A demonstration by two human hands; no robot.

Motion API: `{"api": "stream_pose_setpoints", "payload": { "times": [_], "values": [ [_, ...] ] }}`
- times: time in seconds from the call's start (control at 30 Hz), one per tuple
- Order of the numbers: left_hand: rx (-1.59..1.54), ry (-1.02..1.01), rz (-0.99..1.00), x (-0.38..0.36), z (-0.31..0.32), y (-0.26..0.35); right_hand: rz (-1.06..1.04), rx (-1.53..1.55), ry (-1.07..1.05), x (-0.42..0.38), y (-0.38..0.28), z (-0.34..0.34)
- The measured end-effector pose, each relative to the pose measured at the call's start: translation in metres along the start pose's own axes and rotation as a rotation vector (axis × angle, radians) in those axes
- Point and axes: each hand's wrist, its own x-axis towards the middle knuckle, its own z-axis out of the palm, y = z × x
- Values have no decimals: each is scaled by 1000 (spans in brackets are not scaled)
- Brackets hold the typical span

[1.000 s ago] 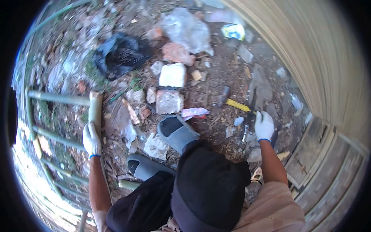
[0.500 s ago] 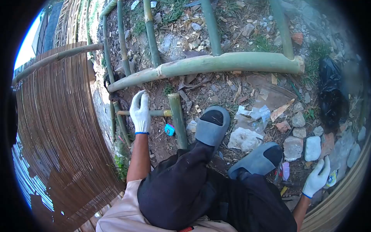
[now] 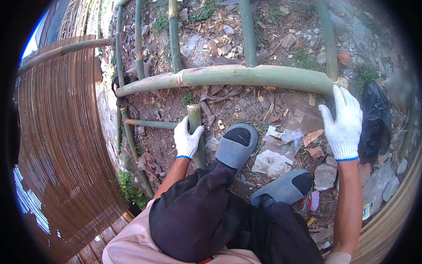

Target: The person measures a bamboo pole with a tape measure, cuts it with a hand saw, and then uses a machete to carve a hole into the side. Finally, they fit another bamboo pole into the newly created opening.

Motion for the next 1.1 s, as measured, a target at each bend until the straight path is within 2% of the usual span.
{"api": "stream_pose_setpoints", "payload": {
  "times": [0.07,0.17,0.2,0.33,0.43,0.5,0.53,0.6,0.67,0.77,0.93,0.97,1.07,1.1],
  "values": [
    [-36,39,15,2,6,-3,5,-58,-64,8,-3,6],
    [87,145,12,-12,22,-22,-21,-73,-53,16,7,12],
    [-19,93,-40,-18,14,-20,-4,-67,-76,22,12,12],
    [61,257,-194,-104,8,-39,-129,-95,-22,50,41,29],
    [114,219,-463,-196,7,-49,-82,-106,-60,69,61,44],
    [204,90,-767,-252,19,-50,-43,-155,-76,76,62,48],
    [202,98,-818,-269,24,-47,-54,-199,-88,79,71,52],
    [95,-65,-995,-300,39,-36,-31,-264,-71,81,78,59],
    [11,-197,-999,-312,49,-33,-25,-310,-21,81,88,68],
    [38,-203,-945,-314,61,-34,-25,-343,-5,83,104,77],
    [73,-287,-1155,-284,72,-23,-88,-341,33,86,108,77],
    [100,-331,-1144,-282,68,-21,-87,-334,17,85,105,76],
    [53,-260,-1145,-284,69,-21,-146,-180,37,80,89,67],
    [268,-329,-1011,-297,92,-35,-190,-57,16,75,63,50]
  ]
}}
